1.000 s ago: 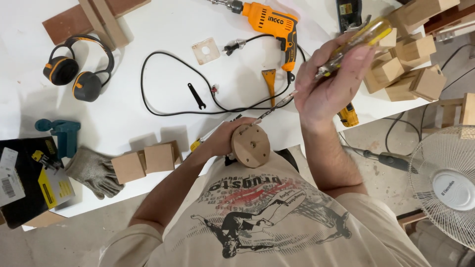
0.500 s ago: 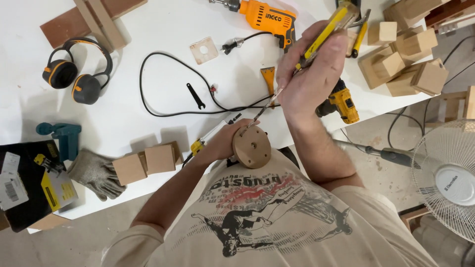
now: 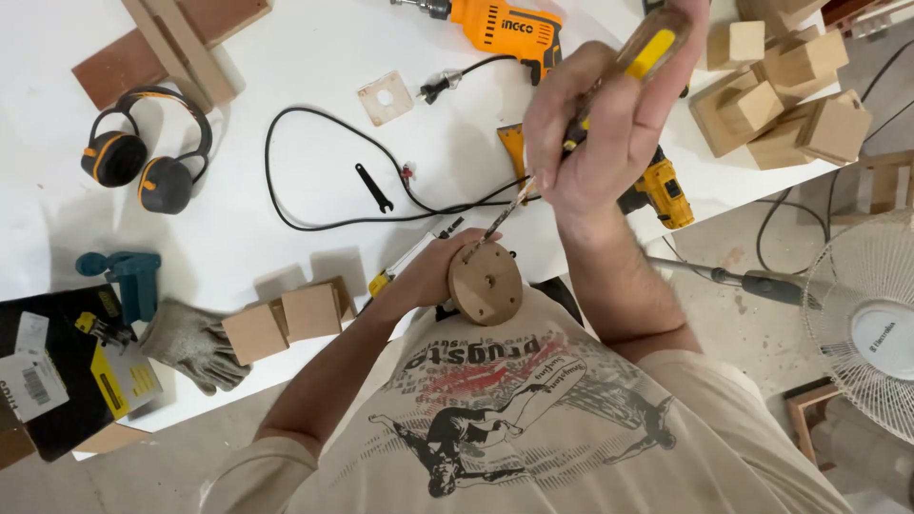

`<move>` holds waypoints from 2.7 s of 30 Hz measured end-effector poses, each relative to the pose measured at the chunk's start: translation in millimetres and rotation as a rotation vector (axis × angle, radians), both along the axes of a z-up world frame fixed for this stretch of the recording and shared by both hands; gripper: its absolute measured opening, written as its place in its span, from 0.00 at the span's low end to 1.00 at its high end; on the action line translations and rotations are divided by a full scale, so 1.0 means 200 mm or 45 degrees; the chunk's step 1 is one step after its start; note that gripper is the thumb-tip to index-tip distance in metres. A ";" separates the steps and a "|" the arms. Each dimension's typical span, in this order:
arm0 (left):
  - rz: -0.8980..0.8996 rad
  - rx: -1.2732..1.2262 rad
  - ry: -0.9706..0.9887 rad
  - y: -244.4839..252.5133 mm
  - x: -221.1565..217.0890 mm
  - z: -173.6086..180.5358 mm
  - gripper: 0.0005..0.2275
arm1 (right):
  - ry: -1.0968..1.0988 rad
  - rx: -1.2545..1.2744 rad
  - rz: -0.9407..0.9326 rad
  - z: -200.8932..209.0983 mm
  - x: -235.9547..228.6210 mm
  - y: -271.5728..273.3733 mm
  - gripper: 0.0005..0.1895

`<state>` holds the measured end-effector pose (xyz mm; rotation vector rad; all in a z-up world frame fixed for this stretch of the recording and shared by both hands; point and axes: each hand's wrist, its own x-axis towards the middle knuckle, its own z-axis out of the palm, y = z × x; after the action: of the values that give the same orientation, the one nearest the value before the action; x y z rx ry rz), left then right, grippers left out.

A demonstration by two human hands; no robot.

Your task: The person assembles a wooden circular component by inserting a metal rod and securing it with a screwdriver. They manipulate the wooden piece and the rod, then use a screwdriver to tighten the assembly on a white workbench.

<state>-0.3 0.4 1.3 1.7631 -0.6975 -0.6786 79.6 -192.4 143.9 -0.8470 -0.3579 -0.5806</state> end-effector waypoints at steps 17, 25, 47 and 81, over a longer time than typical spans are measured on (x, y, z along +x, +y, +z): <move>0.177 -0.138 -0.042 0.06 -0.02 -0.18 0.28 | -0.251 -0.691 -0.741 0.24 0.03 -0.06 0.05; 0.049 -0.241 -0.101 0.10 -0.02 -0.13 0.34 | -0.779 -2.200 -0.624 0.40 0.12 -0.62 0.05; 0.056 0.060 -0.005 -0.01 -0.04 -0.02 0.28 | -0.054 -3.121 0.475 0.75 0.10 -0.53 0.28; 0.064 0.021 0.002 0.02 -0.01 0.02 0.28 | -0.786 -2.776 0.313 0.61 0.18 -0.70 0.12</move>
<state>-2.6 5.2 5.1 1.7889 -0.6464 -0.6531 115.5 -331.5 265.8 -2.6117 -1.7714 0.0539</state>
